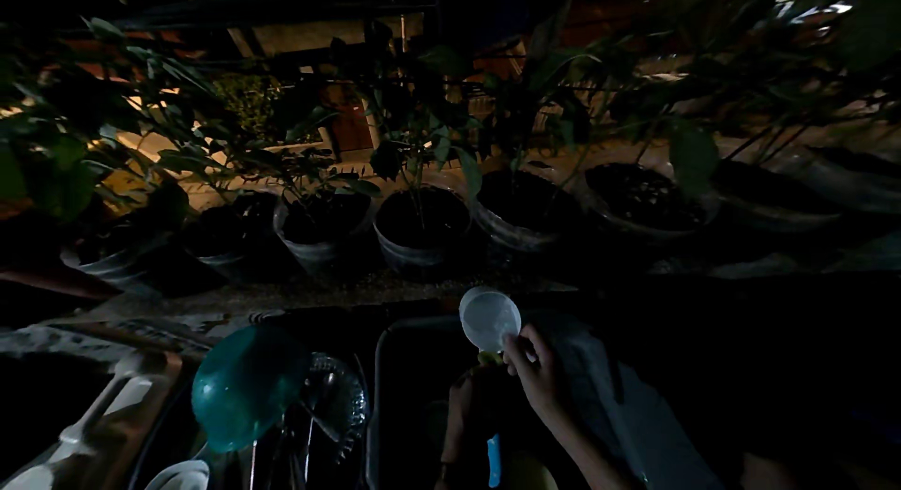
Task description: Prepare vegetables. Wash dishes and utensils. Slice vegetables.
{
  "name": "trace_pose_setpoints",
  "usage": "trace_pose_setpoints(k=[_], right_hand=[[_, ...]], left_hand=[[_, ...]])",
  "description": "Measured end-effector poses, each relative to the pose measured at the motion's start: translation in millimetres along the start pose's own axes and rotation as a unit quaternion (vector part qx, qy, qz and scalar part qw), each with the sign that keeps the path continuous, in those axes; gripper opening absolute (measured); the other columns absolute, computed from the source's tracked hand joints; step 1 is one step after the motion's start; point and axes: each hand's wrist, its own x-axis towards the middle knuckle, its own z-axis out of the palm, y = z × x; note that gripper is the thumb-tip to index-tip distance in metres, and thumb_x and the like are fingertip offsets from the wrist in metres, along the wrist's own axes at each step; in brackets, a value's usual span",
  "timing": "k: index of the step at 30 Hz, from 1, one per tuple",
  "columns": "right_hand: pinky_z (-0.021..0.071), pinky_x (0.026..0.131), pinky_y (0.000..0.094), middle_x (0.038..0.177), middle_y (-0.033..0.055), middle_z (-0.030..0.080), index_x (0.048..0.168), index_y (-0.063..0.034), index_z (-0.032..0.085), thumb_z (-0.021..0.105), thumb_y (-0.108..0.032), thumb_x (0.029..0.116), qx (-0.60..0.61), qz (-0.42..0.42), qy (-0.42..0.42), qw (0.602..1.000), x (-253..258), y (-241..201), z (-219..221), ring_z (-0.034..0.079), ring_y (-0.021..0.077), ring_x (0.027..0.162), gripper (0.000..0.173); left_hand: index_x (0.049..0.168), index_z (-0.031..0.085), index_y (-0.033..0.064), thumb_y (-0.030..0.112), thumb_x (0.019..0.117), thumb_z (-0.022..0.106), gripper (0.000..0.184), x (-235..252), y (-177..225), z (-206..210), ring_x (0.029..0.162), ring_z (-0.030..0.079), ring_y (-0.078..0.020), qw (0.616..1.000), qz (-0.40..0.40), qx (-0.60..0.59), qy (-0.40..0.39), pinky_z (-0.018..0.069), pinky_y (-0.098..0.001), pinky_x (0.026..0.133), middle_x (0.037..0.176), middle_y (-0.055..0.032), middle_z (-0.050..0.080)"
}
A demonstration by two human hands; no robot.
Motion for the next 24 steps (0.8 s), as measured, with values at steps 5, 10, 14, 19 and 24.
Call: trace_pose_setpoints(k=[5, 10, 14, 19, 24], right_hand=[[0.0569, 0.072, 0.0249, 0.082, 0.0095, 0.063, 0.097, 0.0079, 0.059, 0.054, -0.017, 0.1007, 0.017, -0.045, 0.022, 0.999, -1.2, 14.0, 6.4, 0.066, 0.0106, 0.075, 0.026], [0.0551, 0.074, 0.0265, 0.082, 0.0109, 0.063, 0.096, 0.0072, 0.062, 0.056, -0.02, 0.1005, -0.019, -0.057, 0.027, 0.998, -0.9, 23.0, 5.7, 0.064, 0.0131, 0.077, 0.028], [0.0542, 0.076, 0.0265, 0.083, 0.0135, 0.063, 0.097, 0.0094, 0.062, 0.055, -0.018, 0.1007, -0.027, -0.073, 0.04, 0.996, -1.0, 17.4, 5.8, 0.064, 0.014, 0.08, 0.028], [0.058, 0.08, 0.0301, 0.089, 0.0164, 0.066, 0.103, 0.0113, 0.061, 0.055, -0.016, 0.1017, -0.026, -0.053, 0.023, 0.998, -2.1, 15.0, 3.4, 0.069, 0.0173, 0.084, 0.028], [0.0572, 0.081, 0.0282, 0.092, 0.0145, 0.068, 0.107, 0.0094, 0.06, 0.055, -0.016, 0.1024, 0.01, 0.002, 0.011, 1.0, -7.3, 8.3, 5.3, 0.069, 0.0154, 0.086, 0.026]], left_hand=[[0.1, 0.063, 0.0018, 0.019, 0.1057, 0.054, 0.02, -6.4, 5.6, 2.3, 0.042, 0.038, -0.0053, 0.998, -0.009, 0.042, 0.05, 0.0323, -0.0197, 0.038, 0.061, -0.0002, 0.049], [0.101, 0.065, 0.0008, 0.019, 0.1058, 0.054, 0.021, -6.1, 9.1, 3.1, 0.047, 0.043, -0.0065, 0.997, 0.01, 0.06, 0.054, 0.0363, -0.0214, 0.043, 0.066, -0.0016, 0.054], [0.101, 0.063, 0.0015, 0.018, 0.1064, 0.052, 0.02, -6.9, 11.9, 4.6, 0.043, 0.038, -0.0048, 0.998, -0.002, 0.047, 0.049, 0.0312, -0.0193, 0.038, 0.063, -0.0006, 0.051], [0.102, 0.062, 0.0019, 0.017, 0.1061, 0.052, 0.018, -1.0, 3.3, -1.4, 0.046, 0.044, -0.0051, 1.0, 0.007, 0.024, 0.016, 0.038, -0.0197, 0.042, 0.065, -0.0003, 0.054], [0.101, 0.068, -0.002, 0.015, 0.0988, 0.067, 0.018, 3.1, 1.8, 4.3, 0.055, 0.054, -0.0069, 0.993, 0.062, 0.085, 0.047, 0.0447, -0.0226, 0.05, 0.071, -0.0039, 0.063]])
